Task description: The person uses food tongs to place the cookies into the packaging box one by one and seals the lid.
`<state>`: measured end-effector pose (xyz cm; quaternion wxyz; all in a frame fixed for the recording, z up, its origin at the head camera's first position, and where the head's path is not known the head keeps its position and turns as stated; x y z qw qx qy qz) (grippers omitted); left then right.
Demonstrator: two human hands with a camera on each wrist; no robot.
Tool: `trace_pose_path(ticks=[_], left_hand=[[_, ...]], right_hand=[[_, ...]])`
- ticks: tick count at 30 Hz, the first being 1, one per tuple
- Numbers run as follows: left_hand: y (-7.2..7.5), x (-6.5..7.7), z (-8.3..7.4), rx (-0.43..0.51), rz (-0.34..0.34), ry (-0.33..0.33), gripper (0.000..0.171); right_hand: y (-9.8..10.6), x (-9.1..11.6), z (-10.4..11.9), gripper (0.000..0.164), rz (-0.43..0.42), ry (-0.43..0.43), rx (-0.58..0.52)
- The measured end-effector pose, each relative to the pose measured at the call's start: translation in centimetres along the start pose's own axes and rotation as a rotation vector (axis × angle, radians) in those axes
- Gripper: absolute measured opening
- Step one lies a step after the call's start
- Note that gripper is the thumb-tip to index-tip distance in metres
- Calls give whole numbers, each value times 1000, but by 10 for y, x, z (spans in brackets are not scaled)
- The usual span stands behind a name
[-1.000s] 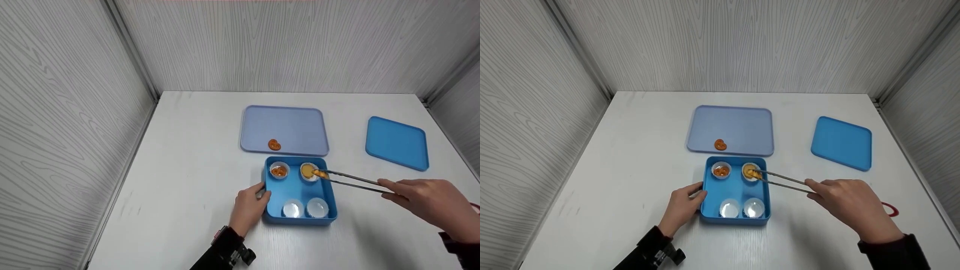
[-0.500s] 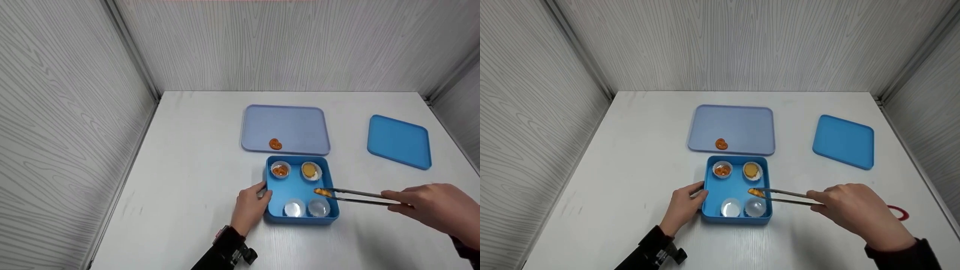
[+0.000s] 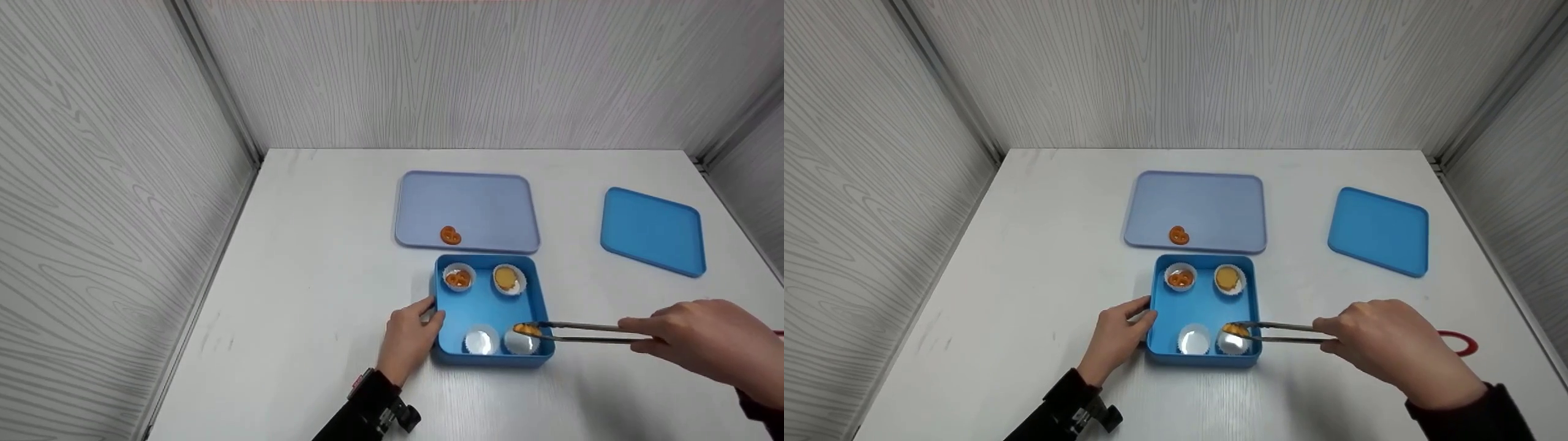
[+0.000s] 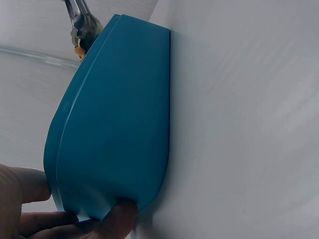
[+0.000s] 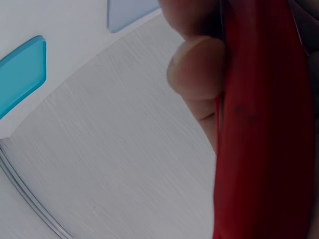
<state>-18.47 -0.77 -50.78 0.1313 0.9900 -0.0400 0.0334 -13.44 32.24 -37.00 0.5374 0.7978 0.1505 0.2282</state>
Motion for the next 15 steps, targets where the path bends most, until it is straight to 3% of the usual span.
trace_pose_path(ticks=[15], left_hand=[[0,0,-1,-1,-5,6,45]], right_hand=[[11,-12,19,23,-39,79,113]])
Point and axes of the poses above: each hand's wrist, its own x-axis away from the middle knuckle, its own y-axis out of the back of the hand, z = x × y, the point moved 7 cm from there along -x, towards the middle knuckle, and after that the axes turned 15 degrees about x, right-handed, at the moved point
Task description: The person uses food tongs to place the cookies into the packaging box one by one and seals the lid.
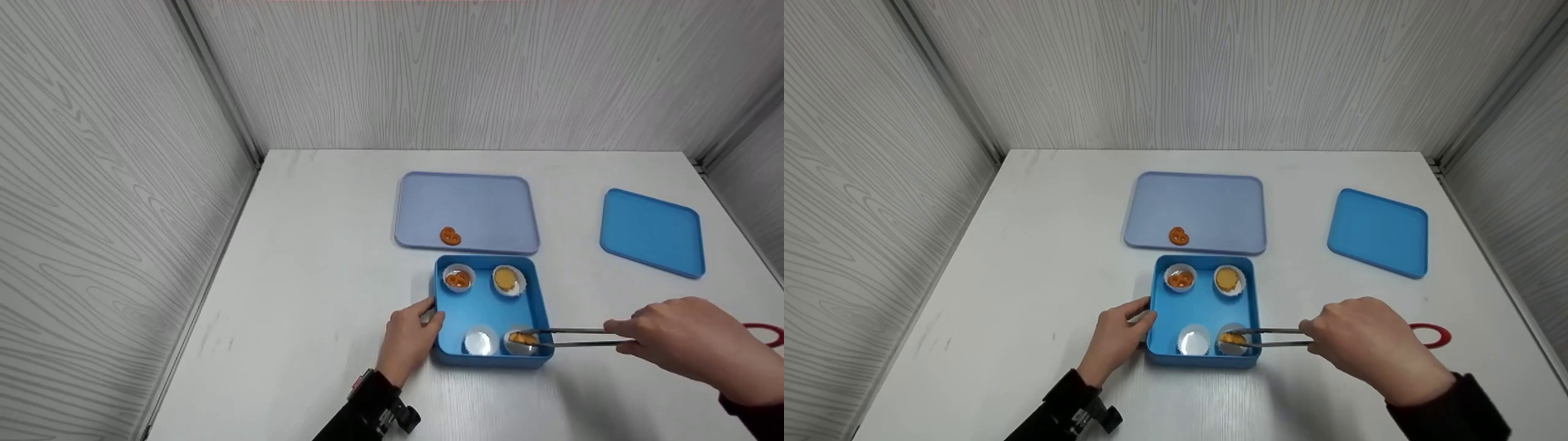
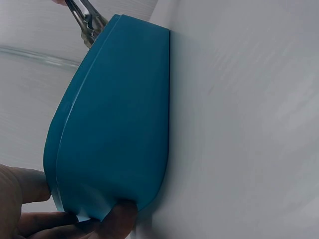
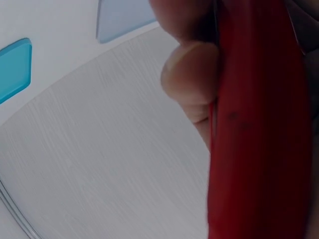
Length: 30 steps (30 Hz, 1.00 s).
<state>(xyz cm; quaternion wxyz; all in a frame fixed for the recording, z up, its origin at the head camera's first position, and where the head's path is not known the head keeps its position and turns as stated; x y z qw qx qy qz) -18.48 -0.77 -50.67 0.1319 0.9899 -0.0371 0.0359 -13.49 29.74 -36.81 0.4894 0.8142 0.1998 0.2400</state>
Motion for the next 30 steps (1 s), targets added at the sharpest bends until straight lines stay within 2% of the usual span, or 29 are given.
trace_pose_path(ticks=[11,21,30], left_hand=[[-1,0,2,-25,-10,32,45],[-1,-1,2,-8,-4,30,45],[-2,-1,2,-9,-1,25,46]], right_hand=[[6,-11,14,24,17,19,107],[13,-15,23,29,-32,64,189],[13,-13,24,34,-25,55,208]])
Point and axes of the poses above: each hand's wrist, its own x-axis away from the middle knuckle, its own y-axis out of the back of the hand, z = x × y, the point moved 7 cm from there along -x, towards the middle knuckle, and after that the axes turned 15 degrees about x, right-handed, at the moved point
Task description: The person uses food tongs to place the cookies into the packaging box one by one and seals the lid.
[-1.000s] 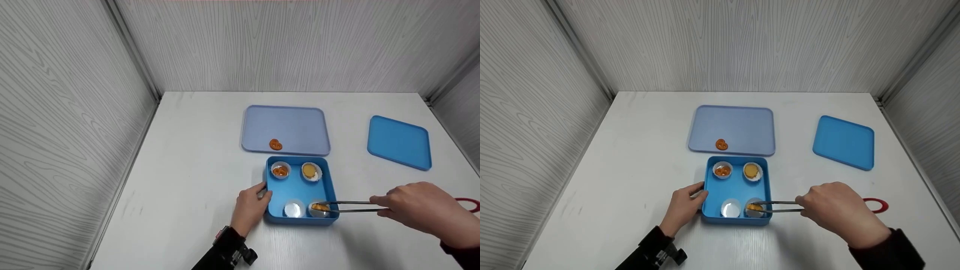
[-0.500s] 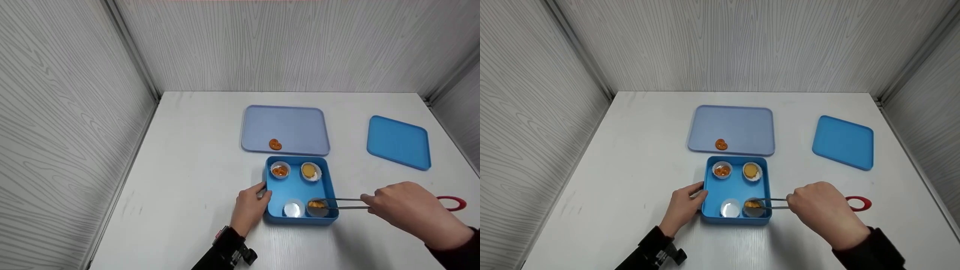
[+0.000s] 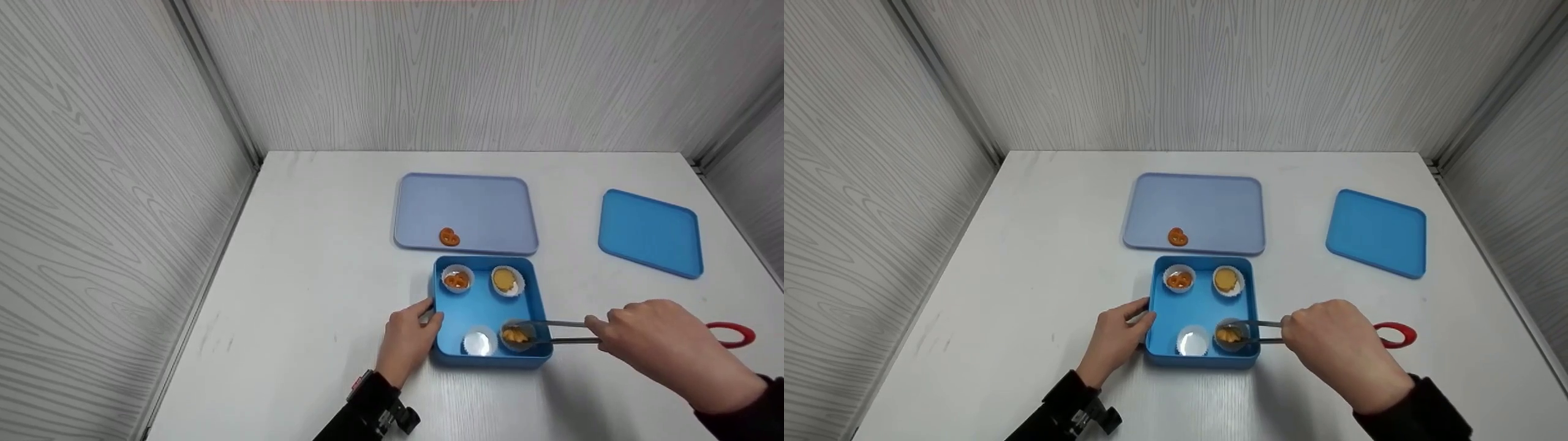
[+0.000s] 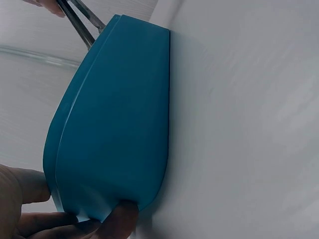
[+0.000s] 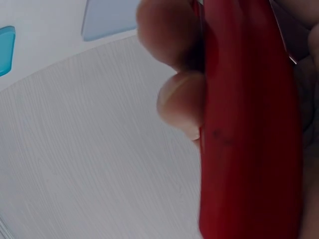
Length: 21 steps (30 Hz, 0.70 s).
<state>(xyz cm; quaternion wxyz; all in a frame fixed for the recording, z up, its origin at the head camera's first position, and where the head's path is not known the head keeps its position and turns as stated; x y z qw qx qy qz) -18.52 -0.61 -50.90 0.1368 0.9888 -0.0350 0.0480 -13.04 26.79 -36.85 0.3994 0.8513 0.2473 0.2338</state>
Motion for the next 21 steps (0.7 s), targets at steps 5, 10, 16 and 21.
trace_pose_path(ticks=[5,10,16,21], left_hand=[[0,1,0,11,-2,-13,46],[1,2,0,17,-2,-13,46],[1,1,1,10,-5,-4,46],[1,1,0,6,-6,0,46]], right_hand=[[2,3,-4,35,-5,-44,-30],[3,6,-9,35,11,-71,-40],[8,11,-15,33,-2,-108,-61],[12,13,-16,33,8,-118,-68]])
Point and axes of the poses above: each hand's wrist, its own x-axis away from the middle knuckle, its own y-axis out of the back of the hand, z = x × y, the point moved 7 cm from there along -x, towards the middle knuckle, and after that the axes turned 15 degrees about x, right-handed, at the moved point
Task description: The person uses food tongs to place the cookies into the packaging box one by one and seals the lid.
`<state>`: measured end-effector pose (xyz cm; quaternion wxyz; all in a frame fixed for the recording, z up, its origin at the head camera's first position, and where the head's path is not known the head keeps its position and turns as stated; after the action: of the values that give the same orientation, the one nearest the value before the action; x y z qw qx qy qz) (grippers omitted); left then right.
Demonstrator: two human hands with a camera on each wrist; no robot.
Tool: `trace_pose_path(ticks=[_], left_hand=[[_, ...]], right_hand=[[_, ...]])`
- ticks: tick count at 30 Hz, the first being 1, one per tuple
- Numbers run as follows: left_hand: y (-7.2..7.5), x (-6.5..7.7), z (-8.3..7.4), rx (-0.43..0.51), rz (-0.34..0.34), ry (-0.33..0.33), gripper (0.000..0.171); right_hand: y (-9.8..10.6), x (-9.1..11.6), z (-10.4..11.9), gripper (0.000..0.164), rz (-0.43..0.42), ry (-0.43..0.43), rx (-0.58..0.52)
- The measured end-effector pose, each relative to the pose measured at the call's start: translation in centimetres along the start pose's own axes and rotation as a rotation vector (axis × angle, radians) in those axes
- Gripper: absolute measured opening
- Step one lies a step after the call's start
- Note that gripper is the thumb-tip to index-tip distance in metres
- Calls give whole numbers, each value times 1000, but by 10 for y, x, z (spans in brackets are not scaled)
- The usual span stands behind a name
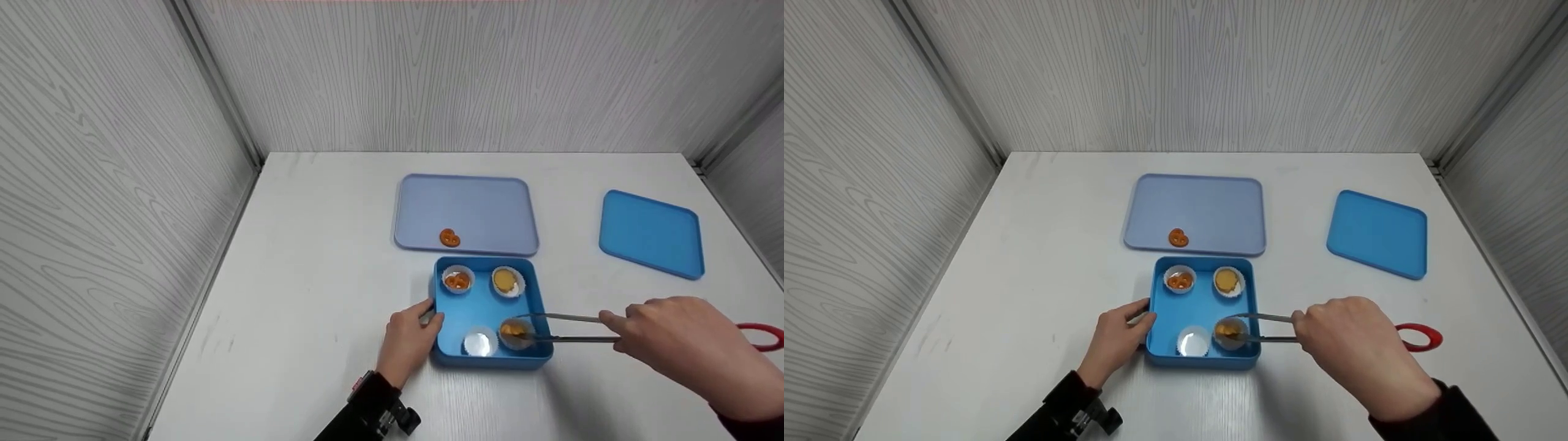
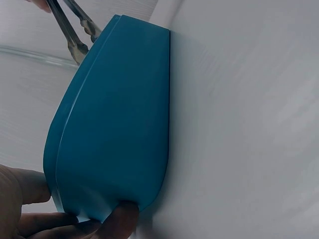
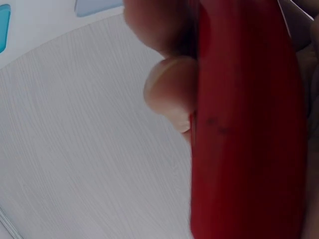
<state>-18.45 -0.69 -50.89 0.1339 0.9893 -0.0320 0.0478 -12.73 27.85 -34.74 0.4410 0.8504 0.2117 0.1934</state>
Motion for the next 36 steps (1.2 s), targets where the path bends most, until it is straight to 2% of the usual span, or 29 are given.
trace_pose_path(ticks=[9,16,19,25,29,36], left_hand=[[0,-1,0,8,-1,-18,46],[0,0,-2,-17,-5,-51,45],[0,0,-3,-17,-6,-46,45],[-1,-1,-1,-15,-1,-13,46],[0,-1,-1,-15,-1,-14,45],[0,-1,-1,-18,-3,-26,46]], right_hand=[[2,3,-6,35,27,-33,1],[4,10,-12,38,5,-69,-2],[5,11,-14,39,-14,-73,-14],[8,9,-16,44,-81,-96,-19],[14,6,-19,48,-169,-126,-12],[10,-5,-27,54,-269,-161,-94]])
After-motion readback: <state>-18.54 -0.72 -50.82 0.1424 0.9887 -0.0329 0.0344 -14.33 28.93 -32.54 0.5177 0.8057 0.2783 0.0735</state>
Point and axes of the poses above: each hand's wrist, its own x-axis away from the middle knuckle, its own y-axis out of the back of the hand, z = x × y, the point moved 7 cm from there along -x, towards the middle knuckle, and after that the axes turned 15 degrees about x, right-handed, at the moved point
